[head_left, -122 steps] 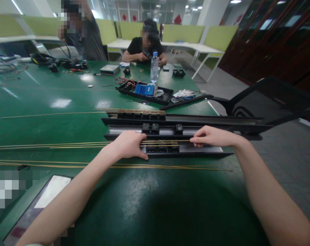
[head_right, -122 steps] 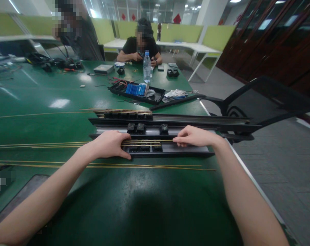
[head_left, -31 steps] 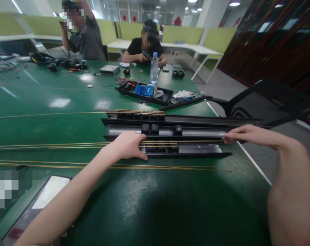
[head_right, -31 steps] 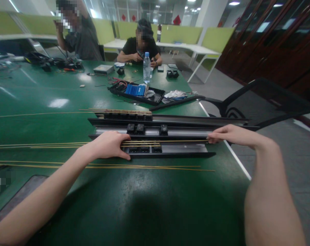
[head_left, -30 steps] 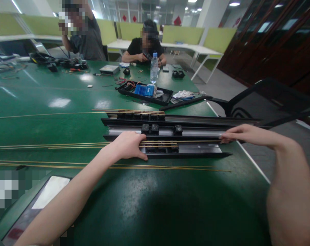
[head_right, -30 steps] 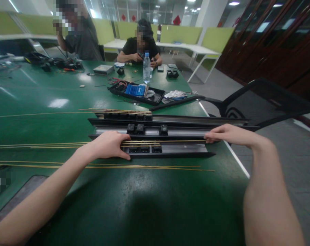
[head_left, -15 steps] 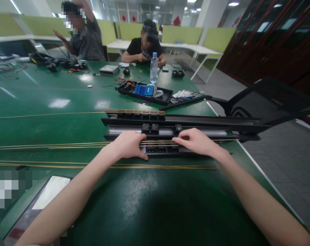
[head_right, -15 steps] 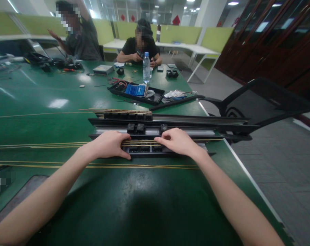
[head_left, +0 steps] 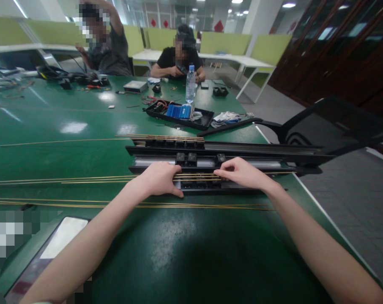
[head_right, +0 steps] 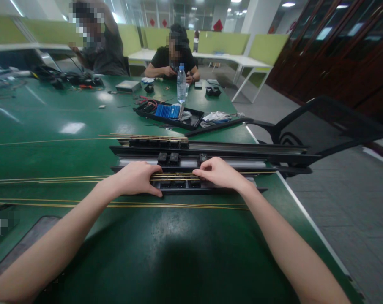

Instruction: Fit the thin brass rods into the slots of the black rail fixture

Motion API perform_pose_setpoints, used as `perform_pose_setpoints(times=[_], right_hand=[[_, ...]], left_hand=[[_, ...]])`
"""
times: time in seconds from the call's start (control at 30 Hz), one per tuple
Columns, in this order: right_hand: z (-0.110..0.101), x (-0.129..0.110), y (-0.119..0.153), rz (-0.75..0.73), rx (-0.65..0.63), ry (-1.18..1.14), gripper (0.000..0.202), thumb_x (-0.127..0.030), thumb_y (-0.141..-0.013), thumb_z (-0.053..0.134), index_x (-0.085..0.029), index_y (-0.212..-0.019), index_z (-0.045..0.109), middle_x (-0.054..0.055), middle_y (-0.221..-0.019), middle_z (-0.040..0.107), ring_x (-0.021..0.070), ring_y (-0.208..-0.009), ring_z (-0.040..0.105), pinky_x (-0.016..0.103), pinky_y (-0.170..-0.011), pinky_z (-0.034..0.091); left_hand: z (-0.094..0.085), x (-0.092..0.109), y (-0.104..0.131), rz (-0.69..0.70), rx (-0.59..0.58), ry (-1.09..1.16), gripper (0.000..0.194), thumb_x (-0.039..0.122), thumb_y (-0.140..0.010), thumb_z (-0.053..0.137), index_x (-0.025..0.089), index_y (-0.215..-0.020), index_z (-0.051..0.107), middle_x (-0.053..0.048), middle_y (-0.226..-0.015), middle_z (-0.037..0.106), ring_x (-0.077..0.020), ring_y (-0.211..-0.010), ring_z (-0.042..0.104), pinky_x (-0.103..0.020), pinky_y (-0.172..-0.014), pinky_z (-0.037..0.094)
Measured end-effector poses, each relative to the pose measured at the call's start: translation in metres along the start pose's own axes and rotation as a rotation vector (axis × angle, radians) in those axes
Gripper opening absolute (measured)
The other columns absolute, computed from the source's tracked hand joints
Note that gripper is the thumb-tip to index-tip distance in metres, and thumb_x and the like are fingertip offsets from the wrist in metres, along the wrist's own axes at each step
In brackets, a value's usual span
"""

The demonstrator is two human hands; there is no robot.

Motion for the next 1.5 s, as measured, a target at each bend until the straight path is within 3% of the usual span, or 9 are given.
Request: perform_pose_setpoints(times=[0.63,1.5], right_hand=[[-0.028,0.018,0.008,0.014,-0.206,0.001,0.053,-0.067,-0.081,0.059,-0.016,-0.077,0.072,0.002,-0.066,0.065,0.0159,-0.065,0.055,0.027,-0.062,0.038],[-0.053,0.040,0.028,0.127,-0.229,0.047,0.057,-0.073,-0.078,0.058,-0.018,-0.077,0.074,0.001,-0.064,0.059,0.0144,-0.060,0.048,0.027,-0.058,0.034]], left_hand=[[-0.001,0.000,0.001,-0.004,-0.006,0.002,0.065,0.074,-0.063,0.067,0.023,-0.105,0.067,-0.009,-0.096,0.074,-0.0305,-0.090,0.070,-0.034,-0.072,0.049],[0.000,-0.002,0.000,-0.002,-0.003,0.008,0.069,0.075,-0.064,0.066,0.023,-0.110,0.066,-0.009,-0.098,0.074,-0.0317,-0.091,0.069,-0.035,-0.073,0.049]])
Point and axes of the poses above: each hand's wrist, its own y-axis away from the middle knuckle, its own z-axis out of the palm, x = y × z, the point moved 1 cm from there along -y, towards the middle knuckle
